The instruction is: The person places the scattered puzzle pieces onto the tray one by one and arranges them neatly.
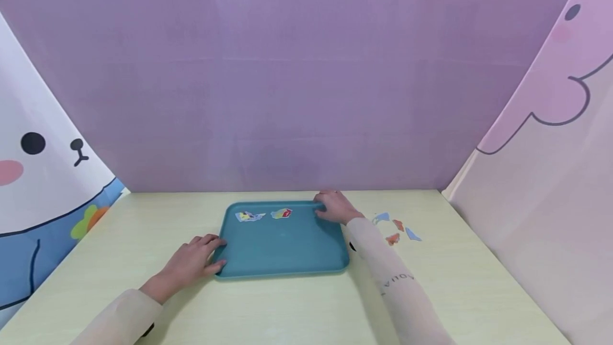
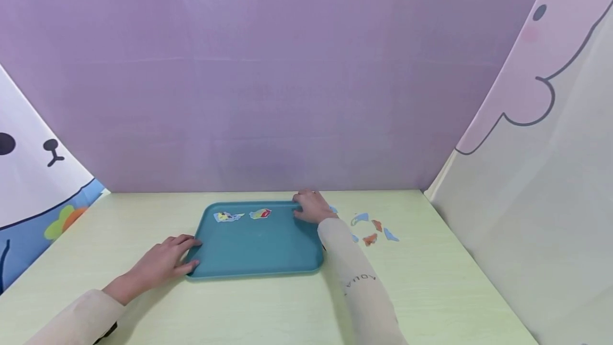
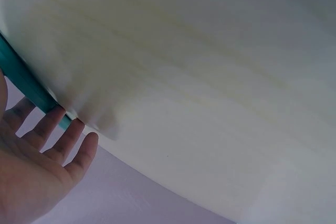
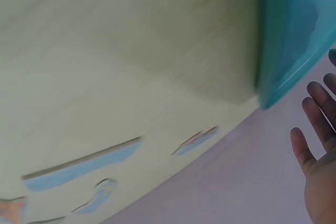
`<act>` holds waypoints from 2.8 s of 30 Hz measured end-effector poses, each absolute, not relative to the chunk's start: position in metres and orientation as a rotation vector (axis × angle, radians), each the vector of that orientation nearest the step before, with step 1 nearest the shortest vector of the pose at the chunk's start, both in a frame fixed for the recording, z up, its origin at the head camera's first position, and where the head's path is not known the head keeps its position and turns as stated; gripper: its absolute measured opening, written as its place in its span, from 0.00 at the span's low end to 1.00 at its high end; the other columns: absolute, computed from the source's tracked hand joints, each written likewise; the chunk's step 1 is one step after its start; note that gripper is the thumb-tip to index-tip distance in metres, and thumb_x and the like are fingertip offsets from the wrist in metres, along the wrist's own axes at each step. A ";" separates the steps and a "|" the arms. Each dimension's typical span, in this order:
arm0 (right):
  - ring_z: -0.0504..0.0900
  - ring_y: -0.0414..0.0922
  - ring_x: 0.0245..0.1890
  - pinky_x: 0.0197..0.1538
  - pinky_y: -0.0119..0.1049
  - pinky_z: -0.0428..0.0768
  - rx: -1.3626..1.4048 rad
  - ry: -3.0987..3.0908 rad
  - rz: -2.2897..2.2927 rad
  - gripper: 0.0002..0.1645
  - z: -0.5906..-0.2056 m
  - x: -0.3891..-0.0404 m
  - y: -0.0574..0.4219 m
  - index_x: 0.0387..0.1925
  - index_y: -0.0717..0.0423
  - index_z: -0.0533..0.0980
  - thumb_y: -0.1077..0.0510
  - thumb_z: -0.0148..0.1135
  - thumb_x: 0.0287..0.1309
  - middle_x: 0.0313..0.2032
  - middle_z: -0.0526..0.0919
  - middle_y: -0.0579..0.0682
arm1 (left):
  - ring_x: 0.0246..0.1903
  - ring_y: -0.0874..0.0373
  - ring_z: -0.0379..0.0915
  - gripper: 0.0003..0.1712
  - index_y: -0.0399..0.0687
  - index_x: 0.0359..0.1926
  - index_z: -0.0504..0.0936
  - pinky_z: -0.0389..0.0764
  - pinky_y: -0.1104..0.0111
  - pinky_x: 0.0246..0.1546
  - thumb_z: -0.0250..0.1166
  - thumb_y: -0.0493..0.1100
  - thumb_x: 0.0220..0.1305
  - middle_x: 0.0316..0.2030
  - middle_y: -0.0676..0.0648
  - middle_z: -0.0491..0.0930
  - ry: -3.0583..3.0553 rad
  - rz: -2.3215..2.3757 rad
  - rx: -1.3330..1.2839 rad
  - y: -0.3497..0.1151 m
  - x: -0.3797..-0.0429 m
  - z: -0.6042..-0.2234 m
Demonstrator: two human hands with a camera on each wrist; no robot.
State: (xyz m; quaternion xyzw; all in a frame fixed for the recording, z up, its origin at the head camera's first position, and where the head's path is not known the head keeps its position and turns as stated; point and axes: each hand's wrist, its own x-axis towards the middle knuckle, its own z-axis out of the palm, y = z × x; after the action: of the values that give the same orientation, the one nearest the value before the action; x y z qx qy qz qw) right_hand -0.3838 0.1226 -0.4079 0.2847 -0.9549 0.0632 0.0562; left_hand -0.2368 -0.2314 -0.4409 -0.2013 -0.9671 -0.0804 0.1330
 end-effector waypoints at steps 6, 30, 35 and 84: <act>0.72 0.49 0.53 0.57 0.50 0.67 0.806 -2.923 0.234 0.20 -0.410 -0.382 0.145 0.49 0.56 0.77 0.53 0.60 0.56 0.48 0.79 0.50 | 0.44 0.43 0.74 0.27 0.44 0.50 0.77 0.76 0.51 0.34 0.65 0.55 0.52 0.49 0.42 0.76 -2.817 -0.229 -0.587 -0.232 -0.237 -0.441; 0.72 0.55 0.53 0.56 0.55 0.67 0.664 -2.905 0.285 0.16 -0.420 -0.380 0.205 0.45 0.59 0.78 0.58 0.60 0.54 0.48 0.79 0.56 | 0.43 0.43 0.74 0.27 0.44 0.49 0.77 0.76 0.51 0.33 0.65 0.54 0.52 0.48 0.42 0.76 -2.818 -0.238 -0.594 -0.231 -0.235 -0.438; 0.73 0.54 0.52 0.56 0.55 0.67 0.631 -2.932 0.309 0.17 -0.422 -0.378 0.207 0.46 0.60 0.77 0.58 0.60 0.54 0.47 0.79 0.55 | 0.43 0.43 0.74 0.26 0.44 0.49 0.77 0.76 0.51 0.33 0.65 0.54 0.52 0.48 0.42 0.76 -2.813 -0.237 -0.595 -0.231 -0.235 -0.438; 0.76 0.53 0.46 0.49 0.52 0.72 0.606 -2.893 0.225 0.12 -0.425 -0.378 0.201 0.41 0.57 0.79 0.63 0.61 0.53 0.40 0.80 0.53 | 0.45 0.43 0.73 0.26 0.44 0.50 0.77 0.76 0.50 0.35 0.65 0.54 0.53 0.49 0.41 0.76 -2.824 -0.254 -0.578 -0.230 -0.234 -0.437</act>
State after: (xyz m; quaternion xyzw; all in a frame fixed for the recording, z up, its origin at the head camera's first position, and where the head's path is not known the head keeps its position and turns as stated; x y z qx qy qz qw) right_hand -0.3780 0.2007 -0.4248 0.2037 -0.9721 0.0757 0.0885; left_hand -0.2341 -0.2298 -0.4372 -0.1983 -0.9684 -0.0871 0.1236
